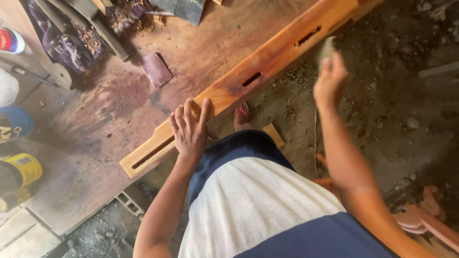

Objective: Sand a wooden furniture leg with sandpaper and then apply a dark stain using a paintbrush.

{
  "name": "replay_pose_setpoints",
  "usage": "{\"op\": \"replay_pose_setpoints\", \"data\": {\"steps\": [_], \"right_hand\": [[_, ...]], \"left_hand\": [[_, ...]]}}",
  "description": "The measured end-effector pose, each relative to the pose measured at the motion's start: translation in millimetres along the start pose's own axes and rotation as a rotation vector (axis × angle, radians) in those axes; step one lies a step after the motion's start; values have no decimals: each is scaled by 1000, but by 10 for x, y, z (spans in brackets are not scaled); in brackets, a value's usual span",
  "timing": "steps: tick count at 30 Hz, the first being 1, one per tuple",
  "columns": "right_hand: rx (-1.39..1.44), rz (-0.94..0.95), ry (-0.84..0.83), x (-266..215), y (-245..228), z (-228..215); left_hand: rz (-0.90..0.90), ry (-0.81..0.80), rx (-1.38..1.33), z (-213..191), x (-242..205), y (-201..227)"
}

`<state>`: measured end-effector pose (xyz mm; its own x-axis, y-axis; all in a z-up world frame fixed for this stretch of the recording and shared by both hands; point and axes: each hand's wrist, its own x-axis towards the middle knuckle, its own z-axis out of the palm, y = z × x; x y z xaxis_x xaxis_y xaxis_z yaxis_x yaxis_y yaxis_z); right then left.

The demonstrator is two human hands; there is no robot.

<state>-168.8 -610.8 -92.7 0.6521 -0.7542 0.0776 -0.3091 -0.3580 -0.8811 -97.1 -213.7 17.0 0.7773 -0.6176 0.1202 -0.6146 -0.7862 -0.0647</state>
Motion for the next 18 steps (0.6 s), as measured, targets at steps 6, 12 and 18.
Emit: {"op": "replay_pose_setpoints", "data": {"steps": [6, 12, 18], "right_hand": [[-501, -245, -75, 562, -577, -234], [-447, -970, -365, -426, -1498, 354], [-474, -599, -388, 462, -770, 43]], "left_hand": [[-7, 26, -21, 75, -45, -11], [-16, -48, -117, 20, 2, -25], [-23, -120, -317, -51, 216, 18]]}}
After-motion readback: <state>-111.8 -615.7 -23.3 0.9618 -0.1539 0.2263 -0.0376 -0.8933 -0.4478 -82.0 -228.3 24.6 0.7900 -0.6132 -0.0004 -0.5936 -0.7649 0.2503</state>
